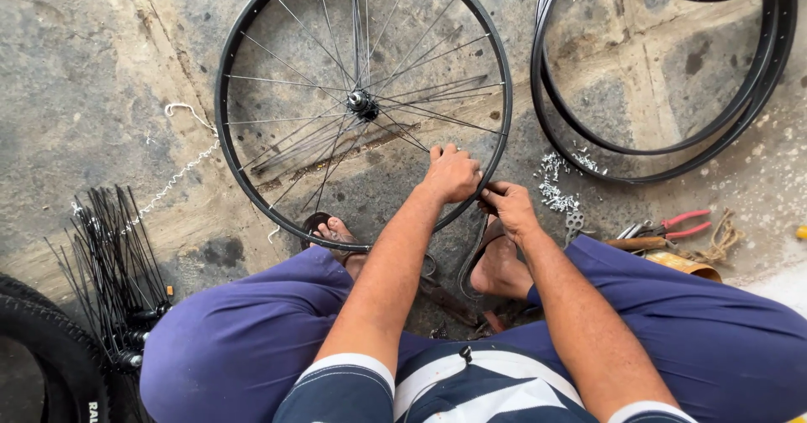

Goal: The person sits on the floor and laces a bicycle wheel by hand. They insert spokes into the hub and rim, then secure them with nipples. The person occasionally rotates the wheel to access different sections.

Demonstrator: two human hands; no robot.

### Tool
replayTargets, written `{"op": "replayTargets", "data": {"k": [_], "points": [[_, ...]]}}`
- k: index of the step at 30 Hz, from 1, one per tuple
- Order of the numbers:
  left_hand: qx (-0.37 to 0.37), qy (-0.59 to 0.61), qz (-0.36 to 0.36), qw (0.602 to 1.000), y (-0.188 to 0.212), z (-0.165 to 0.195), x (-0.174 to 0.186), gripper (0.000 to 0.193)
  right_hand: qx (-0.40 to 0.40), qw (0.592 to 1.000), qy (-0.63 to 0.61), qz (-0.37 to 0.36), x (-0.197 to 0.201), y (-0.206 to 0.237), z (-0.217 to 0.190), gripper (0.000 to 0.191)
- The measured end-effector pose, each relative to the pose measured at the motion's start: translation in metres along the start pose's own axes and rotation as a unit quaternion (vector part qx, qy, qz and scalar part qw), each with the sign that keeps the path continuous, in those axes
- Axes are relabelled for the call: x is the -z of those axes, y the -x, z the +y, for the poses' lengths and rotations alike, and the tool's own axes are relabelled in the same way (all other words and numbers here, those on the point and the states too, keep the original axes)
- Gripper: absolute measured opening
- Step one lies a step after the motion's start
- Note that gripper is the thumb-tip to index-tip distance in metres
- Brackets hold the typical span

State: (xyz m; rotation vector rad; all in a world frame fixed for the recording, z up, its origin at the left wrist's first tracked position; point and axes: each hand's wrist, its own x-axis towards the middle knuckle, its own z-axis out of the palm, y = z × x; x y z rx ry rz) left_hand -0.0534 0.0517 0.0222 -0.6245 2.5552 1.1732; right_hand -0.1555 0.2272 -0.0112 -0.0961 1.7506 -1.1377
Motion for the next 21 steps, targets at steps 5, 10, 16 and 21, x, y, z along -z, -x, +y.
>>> {"op": "replayTargets", "data": {"k": [5, 10, 16, 21], "points": [[0.161, 0.123, 0.327, 0.923, 0.002, 0.007, -0.021, 0.038, -0.002, 1.0, 0.009, 0.005, -0.004, -0.005, 0.002, 0.019], [0.353, 0.575, 0.328, 0.661, -0.003, 0.003, -0.063, 0.06, 0.005, 1.0, 0.001, -0.002, -0.003, -0.005, 0.005, 0.017], [0.256, 0.354, 0.151, 0.887, 0.041, -0.046, -0.081, 0.033, 0.029, 0.999, -0.02, -0.011, -0.002, -0.007, 0.003, 0.017], [0.171, 0.414, 0.135, 0.884, 0.063, -0.049, -0.085, 0.036, 0.047, 0.998, 0.025, 0.025, 0.003, -0.007, 0.004, 0.017]]}}
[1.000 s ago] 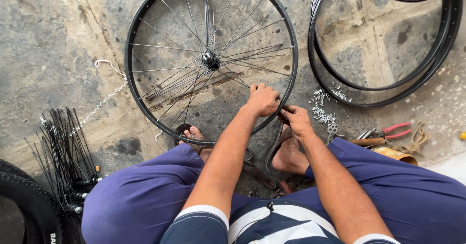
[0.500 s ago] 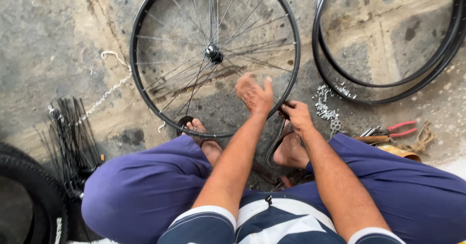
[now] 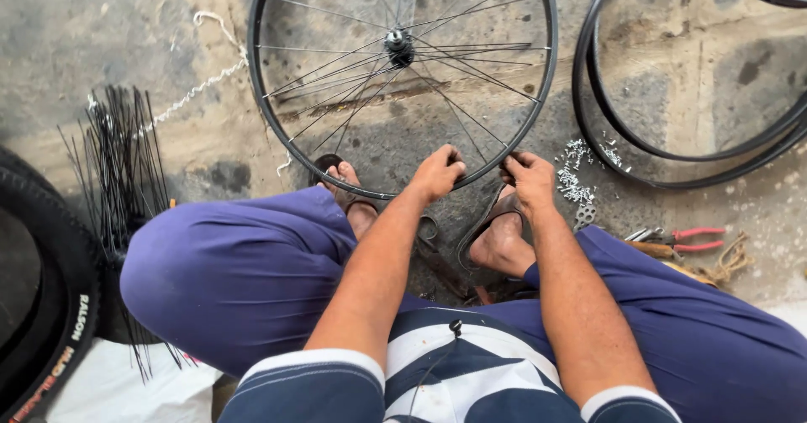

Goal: The person sits on the floor and laces a bicycle wheel by hand. They insert spokes into the hub and rim, then secure them with nipples. The person occasionally rotates the wheel to access different sections.

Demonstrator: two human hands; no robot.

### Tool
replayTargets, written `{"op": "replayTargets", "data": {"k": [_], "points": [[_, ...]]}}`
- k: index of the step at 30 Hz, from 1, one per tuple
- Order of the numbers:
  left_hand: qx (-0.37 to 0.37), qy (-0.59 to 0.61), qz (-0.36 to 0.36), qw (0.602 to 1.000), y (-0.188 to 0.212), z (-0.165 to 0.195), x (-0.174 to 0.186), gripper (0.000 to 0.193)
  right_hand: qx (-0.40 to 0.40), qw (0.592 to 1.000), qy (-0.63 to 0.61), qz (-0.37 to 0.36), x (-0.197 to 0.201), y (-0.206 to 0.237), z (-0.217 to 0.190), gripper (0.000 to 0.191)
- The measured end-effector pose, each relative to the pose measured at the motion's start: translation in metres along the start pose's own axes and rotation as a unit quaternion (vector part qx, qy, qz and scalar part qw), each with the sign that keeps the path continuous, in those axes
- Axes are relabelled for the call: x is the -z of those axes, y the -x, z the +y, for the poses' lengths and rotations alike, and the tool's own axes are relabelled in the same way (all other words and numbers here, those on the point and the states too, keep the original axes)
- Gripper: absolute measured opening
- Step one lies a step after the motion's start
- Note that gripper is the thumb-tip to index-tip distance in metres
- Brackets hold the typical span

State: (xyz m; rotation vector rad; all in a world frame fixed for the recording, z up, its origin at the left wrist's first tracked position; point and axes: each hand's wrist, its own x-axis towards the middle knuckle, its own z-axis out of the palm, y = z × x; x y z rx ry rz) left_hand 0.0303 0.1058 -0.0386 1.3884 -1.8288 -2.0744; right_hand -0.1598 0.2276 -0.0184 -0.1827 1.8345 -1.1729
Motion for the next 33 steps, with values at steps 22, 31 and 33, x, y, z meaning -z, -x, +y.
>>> {"op": "replayTargets", "data": {"k": [22, 31, 33], "points": [[0.085, 0.115, 0.085, 0.986, -0.037, 0.035, -0.052, 0.025, -0.004, 0.999, -0.031, -0.017, 0.008, 0.005, -0.001, 0.02], [0.042, 0.057, 0.126, 0.99, -0.03, 0.027, -0.038, 0.053, 0.017, 1.0, -0.005, -0.023, 0.008, -0.002, 0.001, 0.017], [0.041, 0.084, 0.075, 0.993, -0.031, 0.031, -0.039, 0.043, 0.023, 0.999, -0.011, -0.032, 0.009, -0.001, 0.002, 0.018]]}}
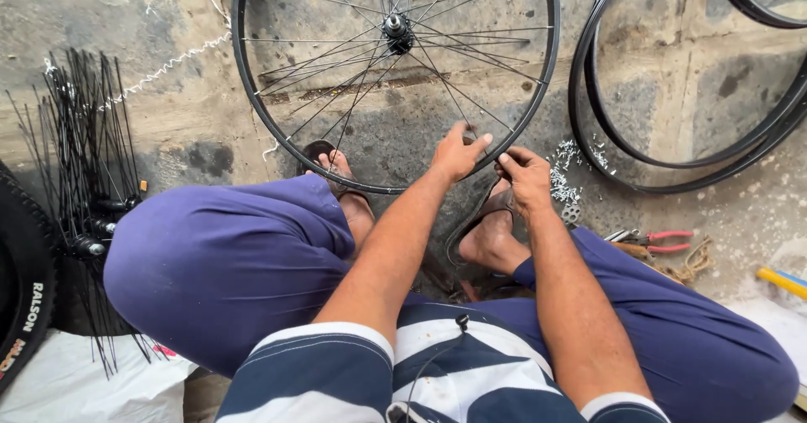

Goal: The person sits on the floor and laces a bicycle wheel by hand. They insert spokes into the hub and rim, then secure them with nipples. The person occasionally rotates the wheel to access different sections.

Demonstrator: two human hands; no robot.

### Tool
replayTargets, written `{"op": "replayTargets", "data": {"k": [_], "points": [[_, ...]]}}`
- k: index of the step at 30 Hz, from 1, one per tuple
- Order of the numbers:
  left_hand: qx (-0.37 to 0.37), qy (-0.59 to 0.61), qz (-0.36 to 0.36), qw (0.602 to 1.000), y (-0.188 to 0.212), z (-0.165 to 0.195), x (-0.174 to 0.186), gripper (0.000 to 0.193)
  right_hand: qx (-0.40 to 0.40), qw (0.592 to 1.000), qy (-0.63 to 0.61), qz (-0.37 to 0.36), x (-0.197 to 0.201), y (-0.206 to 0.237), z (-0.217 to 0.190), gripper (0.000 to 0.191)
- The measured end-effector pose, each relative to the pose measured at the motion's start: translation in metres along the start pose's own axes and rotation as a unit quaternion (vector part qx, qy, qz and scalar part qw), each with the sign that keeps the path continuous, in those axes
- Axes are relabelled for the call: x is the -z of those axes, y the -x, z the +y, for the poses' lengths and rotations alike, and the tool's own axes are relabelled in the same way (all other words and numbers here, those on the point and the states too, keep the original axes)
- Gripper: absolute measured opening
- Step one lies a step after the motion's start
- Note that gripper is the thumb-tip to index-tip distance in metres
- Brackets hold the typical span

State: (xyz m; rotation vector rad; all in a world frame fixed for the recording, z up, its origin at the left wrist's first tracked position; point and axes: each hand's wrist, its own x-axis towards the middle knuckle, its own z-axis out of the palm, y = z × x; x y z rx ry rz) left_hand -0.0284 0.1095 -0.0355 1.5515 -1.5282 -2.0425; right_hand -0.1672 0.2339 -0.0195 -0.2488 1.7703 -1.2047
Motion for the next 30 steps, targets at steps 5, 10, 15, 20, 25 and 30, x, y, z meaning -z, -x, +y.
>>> {"op": "replayTargets", "data": {"k": [5, 10, 15, 20, 25, 30], "points": [[-0.039, -0.144, 0.051, 0.987, 0.005, 0.0, -0.005, 0.036, 0.006, 1.0, -0.004, -0.005, -0.005, -0.001, 0.001, 0.018], [0.001, -0.133, 0.075, 0.988, 0.014, -0.003, 0.005, 0.036, 0.007, 1.0, 0.002, 0.006, -0.009, -0.004, 0.001, 0.017], [0.003, -0.175, 0.028, 0.984, 0.009, -0.005, 0.024, 0.038, 0.015, 1.0, -0.006, 0.001, -0.007, -0.004, -0.001, 0.017], [-0.047, -0.159, 0.04, 0.985, 0.01, -0.019, 0.026, 0.04, 0.024, 0.999, 0.007, 0.022, -0.008, -0.007, -0.006, 0.019], [0.0, -0.102, 0.034, 0.994, 0.001, -0.016, -0.005, 0.037, 0.0, 0.998, 0.036, 0.058, 0.003, 0.005, -0.008, 0.02], [-0.027, -0.019, 0.034, 0.999, -0.005, -0.012, -0.031, 0.039, -0.032, 0.999, -0.01, 0.034, 0.014, 0.019, -0.001, 0.021]]}}
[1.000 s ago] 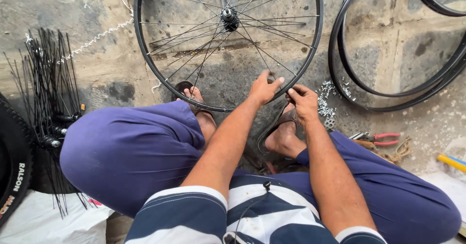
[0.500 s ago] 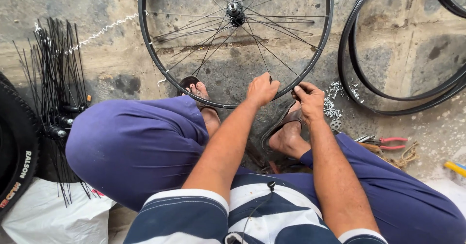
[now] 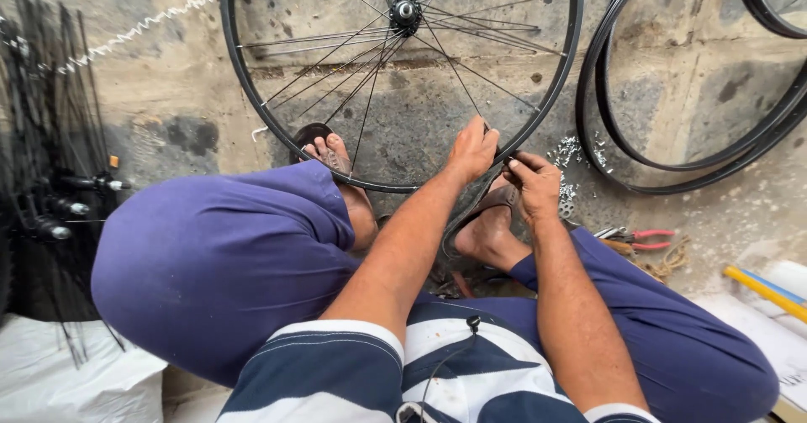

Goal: The person sits on the floor and laces a bicycle wheel by hand. They insert spokes into the hub and rim, then secure them with nipples. The person occasionally rotates the wheel to access different sections.

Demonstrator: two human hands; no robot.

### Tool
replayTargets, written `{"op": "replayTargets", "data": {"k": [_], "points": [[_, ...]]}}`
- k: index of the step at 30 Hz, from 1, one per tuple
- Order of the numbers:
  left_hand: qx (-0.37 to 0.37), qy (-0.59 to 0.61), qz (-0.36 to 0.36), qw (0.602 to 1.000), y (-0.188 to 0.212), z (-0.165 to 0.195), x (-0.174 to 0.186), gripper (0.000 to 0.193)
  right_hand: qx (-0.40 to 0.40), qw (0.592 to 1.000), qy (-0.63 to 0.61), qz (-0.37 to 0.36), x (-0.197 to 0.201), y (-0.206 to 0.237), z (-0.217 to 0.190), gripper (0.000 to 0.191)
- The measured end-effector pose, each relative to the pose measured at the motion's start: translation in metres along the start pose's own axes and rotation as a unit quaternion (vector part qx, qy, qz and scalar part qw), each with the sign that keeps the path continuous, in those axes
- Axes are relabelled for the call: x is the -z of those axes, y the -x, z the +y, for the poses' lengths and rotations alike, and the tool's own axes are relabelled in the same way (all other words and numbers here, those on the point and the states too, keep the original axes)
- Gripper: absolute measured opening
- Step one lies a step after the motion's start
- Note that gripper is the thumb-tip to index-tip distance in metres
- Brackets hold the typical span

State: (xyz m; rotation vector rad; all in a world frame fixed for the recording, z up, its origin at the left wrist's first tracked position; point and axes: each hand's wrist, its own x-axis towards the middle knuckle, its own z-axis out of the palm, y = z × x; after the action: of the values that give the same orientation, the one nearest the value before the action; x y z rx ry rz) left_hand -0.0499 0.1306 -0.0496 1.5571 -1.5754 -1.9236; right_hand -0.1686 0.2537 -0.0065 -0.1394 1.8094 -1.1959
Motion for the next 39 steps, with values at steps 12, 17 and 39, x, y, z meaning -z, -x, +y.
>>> {"op": "replayTargets", "data": {"k": [12, 17, 39], "points": [[0.019, 0.027, -0.03, 0.999, -0.003, -0.007, -0.005, 0.037, 0.017, 0.999, -0.051, -0.009, -0.003, -0.008, 0.016, 0.018], [0.02, 0.035, -0.037, 0.999, -0.004, -0.008, -0.006, 0.037, 0.03, 0.999, -0.019, -0.006, -0.007, -0.003, 0.014, 0.019], [0.03, 0.048, -0.053, 0.997, -0.002, -0.003, 0.001, 0.035, 0.061, 0.998, 0.014, 0.029, -0.022, 0.002, 0.012, 0.016]]}}
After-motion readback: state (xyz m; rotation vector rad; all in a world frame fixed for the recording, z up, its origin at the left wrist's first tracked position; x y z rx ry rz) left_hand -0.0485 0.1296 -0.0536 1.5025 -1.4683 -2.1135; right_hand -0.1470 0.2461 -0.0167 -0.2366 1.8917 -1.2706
